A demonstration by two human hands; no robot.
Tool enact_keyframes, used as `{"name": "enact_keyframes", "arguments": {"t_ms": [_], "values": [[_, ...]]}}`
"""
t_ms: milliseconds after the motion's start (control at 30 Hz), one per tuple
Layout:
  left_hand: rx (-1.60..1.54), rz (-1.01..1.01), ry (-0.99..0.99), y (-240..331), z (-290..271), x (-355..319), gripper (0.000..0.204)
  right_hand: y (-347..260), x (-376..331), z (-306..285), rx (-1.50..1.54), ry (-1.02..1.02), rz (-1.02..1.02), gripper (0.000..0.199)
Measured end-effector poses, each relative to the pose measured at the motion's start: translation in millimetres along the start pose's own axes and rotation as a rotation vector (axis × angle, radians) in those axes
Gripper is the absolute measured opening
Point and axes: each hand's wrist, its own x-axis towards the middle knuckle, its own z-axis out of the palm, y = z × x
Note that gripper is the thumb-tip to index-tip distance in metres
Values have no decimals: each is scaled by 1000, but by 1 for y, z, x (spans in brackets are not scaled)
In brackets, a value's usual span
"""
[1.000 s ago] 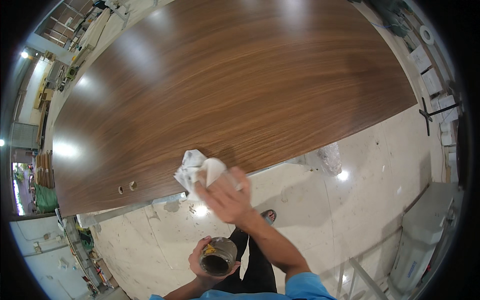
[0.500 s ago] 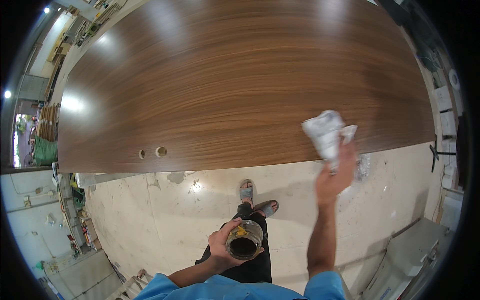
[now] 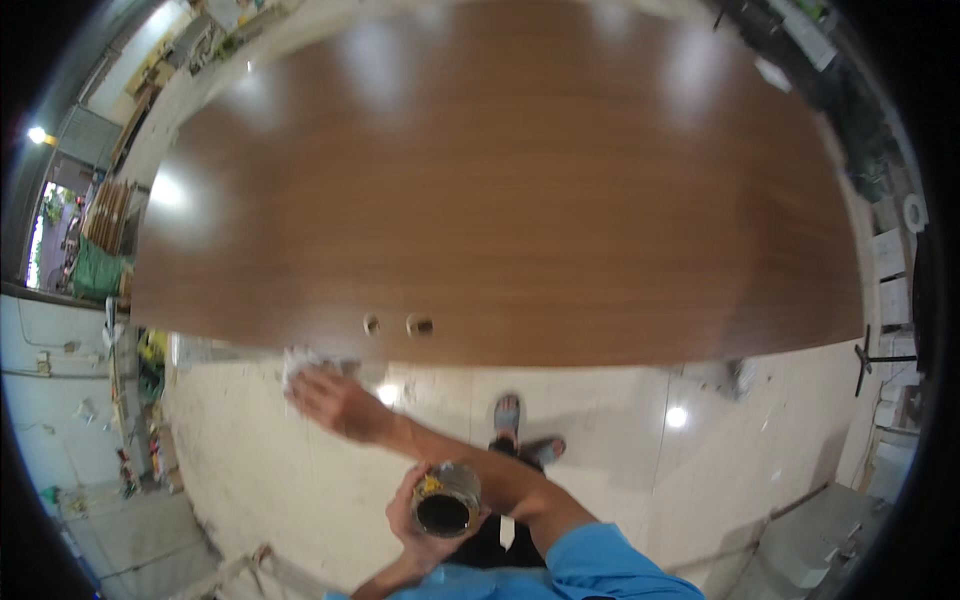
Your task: The person applies a dark finish to the edges of a large wooden tabletop using a small brush and a cloth. They repeatedly dip the brush into a can, apply the finish to the edges, and wipe the surface with a cloth. Another person is present and occasionally wipes the tabletop.
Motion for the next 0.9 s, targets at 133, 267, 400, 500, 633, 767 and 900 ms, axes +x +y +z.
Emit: {"name": "enact_keyframes", "arguments": {"t_ms": [133,267,400,500,633,767,900], "values": [[-290,-97,-17,19,-13,29,88,-24,-23,-41,154,-107,177,51],[-202,-68,-112,38,-29,53,81,-65,-68,-130,436,-138,719,54],[-94,-43,-179,65,-31,65,80,-106,-76,-194,459,198,993,62],[-147,19,-236,83,-19,67,79,-130,-69,-225,534,573,1163,70],[-291,16,-297,105,10,59,76,-151,-64,-255,918,973,1015,82],[-343,72,-247,121,40,51,75,-164,-66,-285,1290,1018,939,75],[-398,131,-198,141,61,55,75,-168,-68,-318,1280,1028,907,70]]}}
